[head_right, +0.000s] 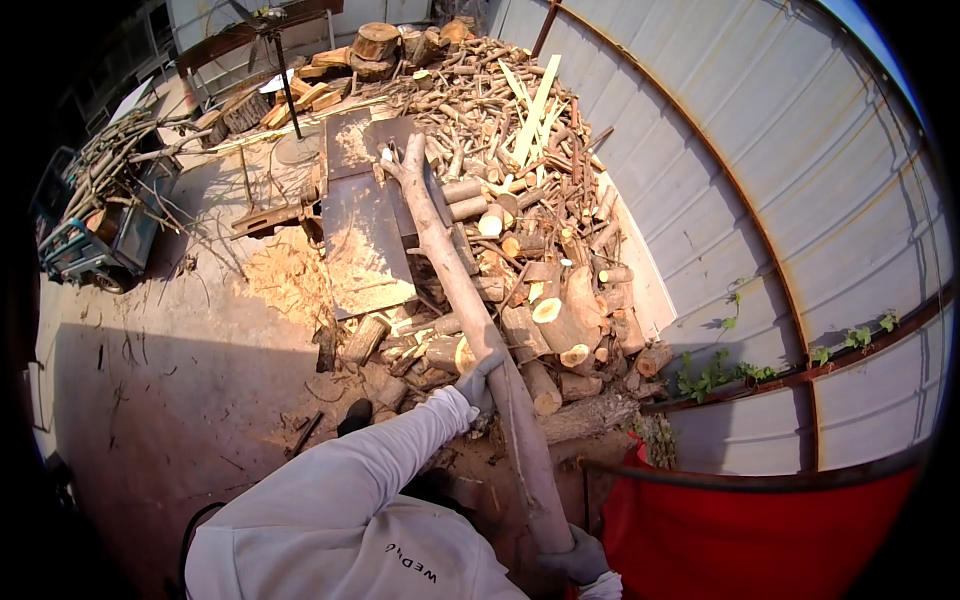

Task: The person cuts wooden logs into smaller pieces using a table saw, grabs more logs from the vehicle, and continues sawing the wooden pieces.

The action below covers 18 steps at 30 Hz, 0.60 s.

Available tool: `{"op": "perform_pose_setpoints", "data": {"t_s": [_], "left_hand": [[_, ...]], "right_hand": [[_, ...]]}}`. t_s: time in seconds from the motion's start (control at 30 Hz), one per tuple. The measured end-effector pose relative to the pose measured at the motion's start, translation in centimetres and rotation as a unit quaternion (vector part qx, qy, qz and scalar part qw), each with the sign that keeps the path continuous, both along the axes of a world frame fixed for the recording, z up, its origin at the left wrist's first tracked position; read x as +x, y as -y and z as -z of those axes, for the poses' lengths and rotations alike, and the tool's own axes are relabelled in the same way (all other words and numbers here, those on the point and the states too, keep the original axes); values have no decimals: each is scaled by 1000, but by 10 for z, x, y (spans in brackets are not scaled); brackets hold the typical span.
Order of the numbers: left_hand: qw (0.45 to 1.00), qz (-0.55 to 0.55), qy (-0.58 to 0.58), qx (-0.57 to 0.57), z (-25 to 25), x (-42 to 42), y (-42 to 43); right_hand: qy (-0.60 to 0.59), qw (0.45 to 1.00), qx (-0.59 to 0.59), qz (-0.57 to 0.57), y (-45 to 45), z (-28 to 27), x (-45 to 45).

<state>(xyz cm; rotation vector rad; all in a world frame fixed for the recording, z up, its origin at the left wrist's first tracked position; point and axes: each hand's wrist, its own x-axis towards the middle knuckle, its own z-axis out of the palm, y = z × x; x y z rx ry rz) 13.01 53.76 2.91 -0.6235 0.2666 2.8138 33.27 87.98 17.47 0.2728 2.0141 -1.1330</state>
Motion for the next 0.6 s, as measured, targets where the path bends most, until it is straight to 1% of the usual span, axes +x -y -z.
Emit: {"op": "perform_pose_setpoints", "data": {"t_s": [0.13, 0.27, 0.33, 0.37, 0.43, 0.53, 0.6], "left_hand": [[1000, 3, 8, -5, 5, -5, 0], [1000, -9, 27, -5, 20, -13, 0], [1000, -1, 20, 4, 30, -17, 0], [1000, -1, 20, 4, 30, -17, 0], [1000, -11, -2, -5, 31, -18, 3], [1000, -25, 3, 3, 37, -22, 3], [1000, -22, -18, -7, 22, -20, 8]], "right_hand": [[-21, 999, 18, -20, 11, -9, -5], [-20, 999, 27, -20, 8, 0, -7], [14, 999, -45, 22, 12, -2, -11], [13, 999, -45, 22, 15, -5, -13], [3, 1000, -9, 11, 20, -10, -16], [-20, 1000, 6, -15, 15, 1, -19], [-32, 999, 19, -26, 21, -4, -23]]}}
